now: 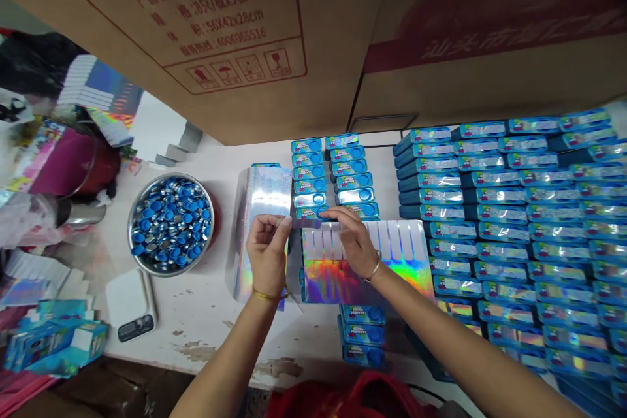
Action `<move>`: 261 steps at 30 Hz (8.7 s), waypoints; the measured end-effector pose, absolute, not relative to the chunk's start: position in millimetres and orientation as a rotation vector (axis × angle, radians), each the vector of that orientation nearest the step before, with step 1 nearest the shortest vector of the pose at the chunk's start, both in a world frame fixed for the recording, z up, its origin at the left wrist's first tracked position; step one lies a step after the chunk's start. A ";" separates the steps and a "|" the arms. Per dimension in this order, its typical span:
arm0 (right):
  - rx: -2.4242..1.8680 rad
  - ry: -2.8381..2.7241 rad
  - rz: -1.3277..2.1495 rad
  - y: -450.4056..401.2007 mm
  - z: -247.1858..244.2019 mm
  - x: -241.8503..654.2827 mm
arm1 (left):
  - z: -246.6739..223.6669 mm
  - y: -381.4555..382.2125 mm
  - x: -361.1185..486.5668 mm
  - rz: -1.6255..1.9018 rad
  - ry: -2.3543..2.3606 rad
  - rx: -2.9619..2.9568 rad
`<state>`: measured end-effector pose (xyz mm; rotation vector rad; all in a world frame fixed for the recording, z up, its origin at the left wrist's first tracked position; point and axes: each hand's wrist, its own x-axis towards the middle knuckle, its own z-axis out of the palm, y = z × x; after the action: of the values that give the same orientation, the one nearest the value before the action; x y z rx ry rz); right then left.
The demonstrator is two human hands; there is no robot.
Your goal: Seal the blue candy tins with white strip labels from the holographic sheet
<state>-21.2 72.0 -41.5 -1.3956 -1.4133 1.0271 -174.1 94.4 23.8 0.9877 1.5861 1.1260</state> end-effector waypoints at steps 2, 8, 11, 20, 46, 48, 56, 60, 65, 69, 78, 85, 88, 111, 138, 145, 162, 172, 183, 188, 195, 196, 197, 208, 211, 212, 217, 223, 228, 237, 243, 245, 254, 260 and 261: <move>-1.395 -1.223 1.136 73.7 -33.0 -20.8 | 13.9 104.5 -162.6 1.137 1.524 0.874; -1.489 -0.951 1.163 110.5 -34.0 2.8 | -19.8 138.6 -130.6 1.049 1.499 0.991; -1.565 -1.008 1.048 143.6 -40.5 31.8 | -31.8 169.6 -107.1 1.092 1.567 1.289; -1.857 -1.305 0.718 208.9 -79.5 85.9 | -59.2 223.4 -49.9 0.910 1.896 1.582; -2.008 -1.595 0.744 194.3 -112.9 98.9 | -55.7 229.3 -60.1 0.688 1.972 1.704; -1.940 -1.683 0.613 164.9 -90.1 100.3 | -46.1 208.9 -88.3 0.814 1.757 1.761; -1.931 -1.979 0.592 43.4 -57.4 86.3 | -31.8 42.3 -200.5 0.565 1.768 1.713; -1.895 -1.778 0.724 28.8 -52.8 81.8 | -32.1 -0.5 -200.5 0.579 1.803 1.810; -1.846 -1.466 0.894 12.2 -33.7 88.2 | -6.6 -6.4 -192.3 0.767 1.673 1.806; -1.939 -1.507 0.742 -6.6 -3.3 83.5 | 21.1 -9.9 -195.3 0.860 1.504 1.251; -1.380 -2.180 0.400 -42.4 106.8 -35.4 | 120.4 -27.8 -210.4 0.883 1.117 0.781; -1.401 -1.874 0.729 -53.3 140.7 -76.2 | 179.9 -23.9 -250.7 0.959 1.146 1.705; -1.328 -1.890 0.793 -58.3 157.6 -83.9 | 196.8 -23.7 -258.3 0.983 1.151 2.077; -0.947 -1.828 1.461 -145.9 152.9 117.2 | 189.3 -167.3 -191.4 1.339 1.689 1.303; -1.393 -1.230 1.408 58.4 -70.7 58.1 | -20.2 72.8 -86.2 0.167 1.509 2.467; -1.444 -1.168 1.421 68.7 -85.4 60.6 | -37.9 76.7 -78.4 0.179 1.458 2.552; -1.456 -1.009 1.496 58.3 -77.0 66.3 | -5.0 62.7 -87.8 0.801 1.563 1.854; -1.418 -0.874 1.553 58.5 -72.9 59.7 | -18.2 59.7 -79.9 0.129 1.459 2.523; -1.534 -1.297 1.269 45.1 -63.3 56.6 | 22.4 86.2 -82.0 1.238 1.439 1.223; -1.395 -0.917 1.249 69.5 -43.2 67.4 | 12.6 119.3 -58.1 1.279 1.392 0.985; -1.364 -0.698 1.326 114.1 -55.1 81.5 | -13.8 135.9 -36.9 1.248 1.522 0.908; -1.388 -0.730 1.290 119.3 -58.2 83.5 | -17.8 139.6 -35.9 1.233 1.552 0.944; -1.416 -0.773 1.247 124.7 -61.0 85.7 | -21.6 143.9 -34.8 1.221 1.586 0.992; -1.739 -1.133 1.027 183.0 -86.5 97.5 | -47.0 185.8 -18.6 1.055 2.023 1.369; -1.786 -1.187 1.010 186.1 -88.3 97.7 | -53.8 189.2 -19.2 0.963 2.082 1.396; -1.797 -1.195 1.008 186.8 -88.5 97.9 | -55.8 189.8 -19.3 0.931 2.096 1.406; -1.821 -1.192 1.030 189.9 -94.1 99.2 | -62.0 191.4 -16.7 0.779 2.164 1.425; -1.774 -1.014 1.118 185.4 -121.4 90.8 | -60.4 191.6 -16.6 0.595 2.339 1.462; -1.760 -0.828 1.257 184.0 -147.1 80.7 | -61.8 197.2 -20.4 0.533 2.350 1.384; -1.622 -0.746 0.997 164.6 -104.8 102.3 | -26.0 180.2 -30.5 1.224 1.799 1.467; -1.385 -0.525 1.405 139.9 -63.6 96.7 | -15.3 161.9 -29.3 1.079 1.492 0.940; -1.345 -0.558 1.401 137.0 -63.6 93.9 | -21.4 160.3 -30.5 1.017 1.559 0.883; -1.567 -0.820 1.045 140.2 -87.8 95.6 | -40.2 172.5 -33.5 0.711 2.057 1.396; -1.695 -0.928 1.004 143.8 -108.6 94.2 | -50.3 172.2 -26.4 0.537 2.178 1.483; -1.708 -0.936 1.007 144.1 -110.7 94.0 | -51.8 172.2 -25.8 0.524 2.185 1.488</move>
<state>94.0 144.1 -110.7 -1.7077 -0.9364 1.0071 -25.8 172.2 -51.8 1.4884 2.1846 0.5243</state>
